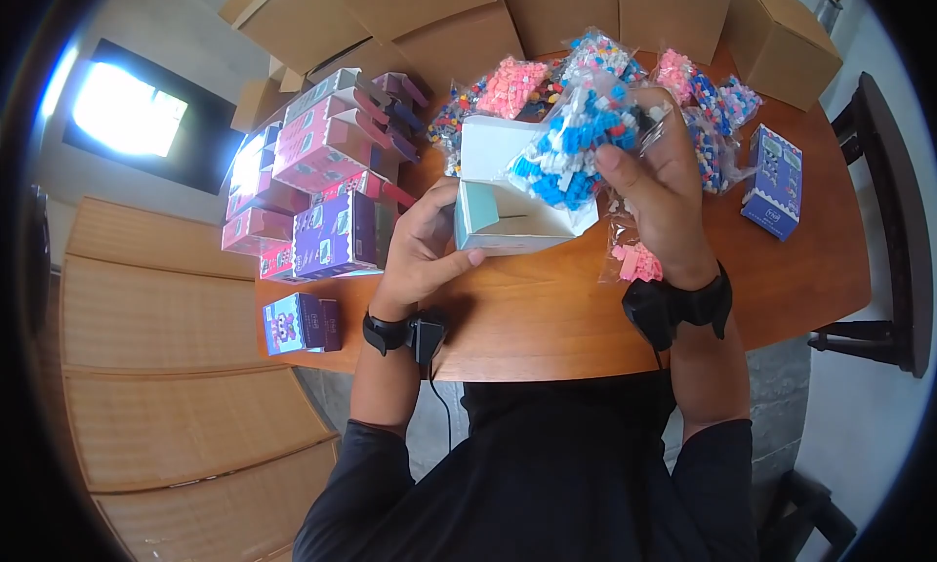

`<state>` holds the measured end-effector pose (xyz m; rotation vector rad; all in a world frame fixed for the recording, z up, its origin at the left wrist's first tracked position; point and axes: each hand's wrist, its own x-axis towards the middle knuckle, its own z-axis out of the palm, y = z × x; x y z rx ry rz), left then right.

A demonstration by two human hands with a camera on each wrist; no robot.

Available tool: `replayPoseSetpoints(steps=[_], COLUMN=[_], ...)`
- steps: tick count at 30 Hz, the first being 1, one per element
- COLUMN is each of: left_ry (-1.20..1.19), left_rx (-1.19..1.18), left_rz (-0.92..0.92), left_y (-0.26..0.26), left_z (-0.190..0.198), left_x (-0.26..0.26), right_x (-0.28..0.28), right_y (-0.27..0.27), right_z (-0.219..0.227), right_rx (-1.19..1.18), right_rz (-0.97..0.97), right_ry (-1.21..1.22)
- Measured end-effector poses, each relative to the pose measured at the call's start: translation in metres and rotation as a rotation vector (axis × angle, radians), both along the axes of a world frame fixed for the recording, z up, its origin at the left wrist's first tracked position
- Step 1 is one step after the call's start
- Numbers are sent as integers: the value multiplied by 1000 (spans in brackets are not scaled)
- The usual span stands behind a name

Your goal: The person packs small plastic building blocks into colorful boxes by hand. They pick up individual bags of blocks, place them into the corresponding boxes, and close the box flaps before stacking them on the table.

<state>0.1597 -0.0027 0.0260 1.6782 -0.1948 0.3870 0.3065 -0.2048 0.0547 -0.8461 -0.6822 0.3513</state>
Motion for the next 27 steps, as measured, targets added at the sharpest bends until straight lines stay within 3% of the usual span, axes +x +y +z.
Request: replayPoseSetpoints(steps=[9,13,16,22,25,27], left_ry=[45,54,52,39,5,-24], left_rx=[159,121,26,-50,18,184], left_rz=[-36,-47,-36,-41,23,128], left_y=[-1,-4,-6,-8,-8,-6], left_z=[1,2,4,4,0,-1], left_x=[1,1,0,0,1,2], right_x=[2,7,-1,2,6,3], right_y=[-9,-10,-10,-10,-16,-14], right_z=[9,4,9,8,5,7], right_rx=[-483,-389,-211,-78,-85,-94], right_rz=[2,18,99,128,173,134], right_ry=[-667,-635,-245,-131,-118,-154])
